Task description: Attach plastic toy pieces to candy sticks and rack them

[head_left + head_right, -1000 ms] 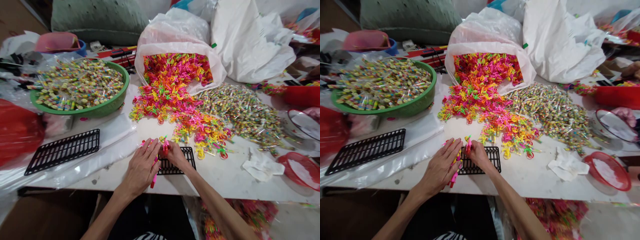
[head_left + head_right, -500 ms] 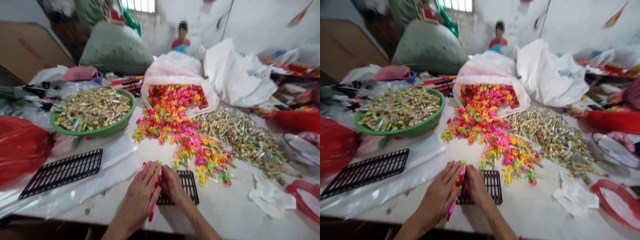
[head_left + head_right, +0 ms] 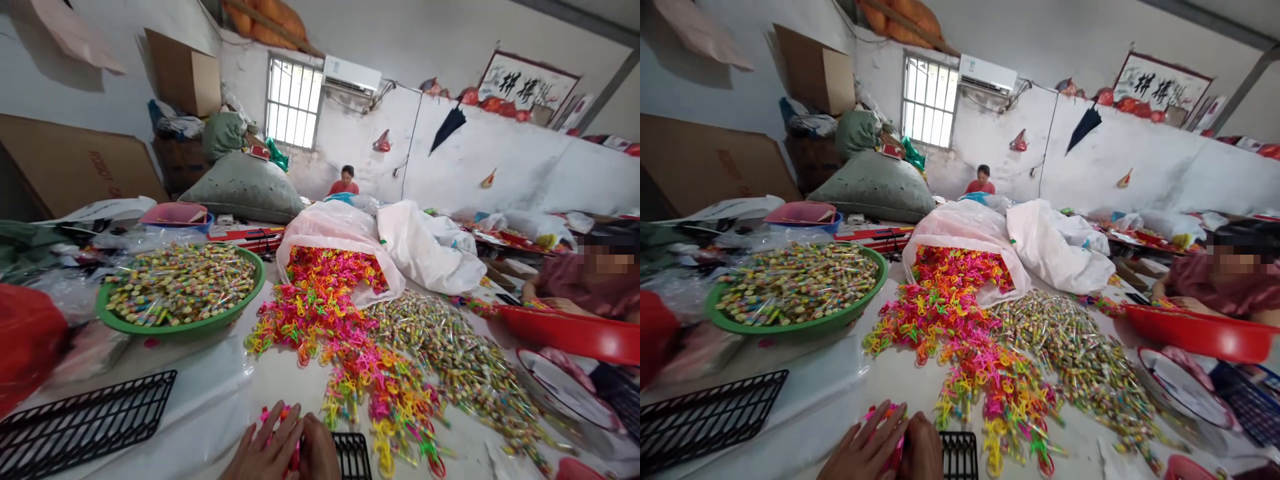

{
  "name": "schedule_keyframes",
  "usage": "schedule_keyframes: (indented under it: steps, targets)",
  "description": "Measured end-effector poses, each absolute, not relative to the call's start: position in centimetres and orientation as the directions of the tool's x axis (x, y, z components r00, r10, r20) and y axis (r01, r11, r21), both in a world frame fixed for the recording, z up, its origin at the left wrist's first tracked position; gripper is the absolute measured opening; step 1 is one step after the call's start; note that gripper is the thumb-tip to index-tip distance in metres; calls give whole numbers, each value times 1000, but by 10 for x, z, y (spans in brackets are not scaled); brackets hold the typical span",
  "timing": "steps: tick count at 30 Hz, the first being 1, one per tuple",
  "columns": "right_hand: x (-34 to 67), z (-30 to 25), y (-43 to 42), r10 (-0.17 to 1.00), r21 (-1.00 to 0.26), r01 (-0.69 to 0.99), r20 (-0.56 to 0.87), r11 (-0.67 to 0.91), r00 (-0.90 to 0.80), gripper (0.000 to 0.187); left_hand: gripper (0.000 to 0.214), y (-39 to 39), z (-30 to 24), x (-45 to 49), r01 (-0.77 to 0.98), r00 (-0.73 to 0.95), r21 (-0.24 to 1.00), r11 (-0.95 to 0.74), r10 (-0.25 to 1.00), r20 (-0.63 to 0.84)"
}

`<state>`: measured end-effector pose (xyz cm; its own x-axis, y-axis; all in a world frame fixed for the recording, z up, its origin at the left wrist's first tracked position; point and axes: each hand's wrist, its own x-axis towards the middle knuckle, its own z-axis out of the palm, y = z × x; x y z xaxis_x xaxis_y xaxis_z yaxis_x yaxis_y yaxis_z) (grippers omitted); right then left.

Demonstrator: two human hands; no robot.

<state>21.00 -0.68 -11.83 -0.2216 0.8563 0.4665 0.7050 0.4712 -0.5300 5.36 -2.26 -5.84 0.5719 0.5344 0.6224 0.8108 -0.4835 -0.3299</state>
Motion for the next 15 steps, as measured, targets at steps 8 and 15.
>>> schedule_keyframes:
  steps: [8, 15]
  targets:
    - [263, -49, -8, 981, -235, 966, 183, 106, -63, 34, 49, -37, -67, 33, 864, 456, -160, -477, 606, 652]
    - [281, -48, 13, 969, 9, 990, 202, 144, -142, 31, 52, -46, -59, 46, 907, 356, -39, -420, 714, 602]
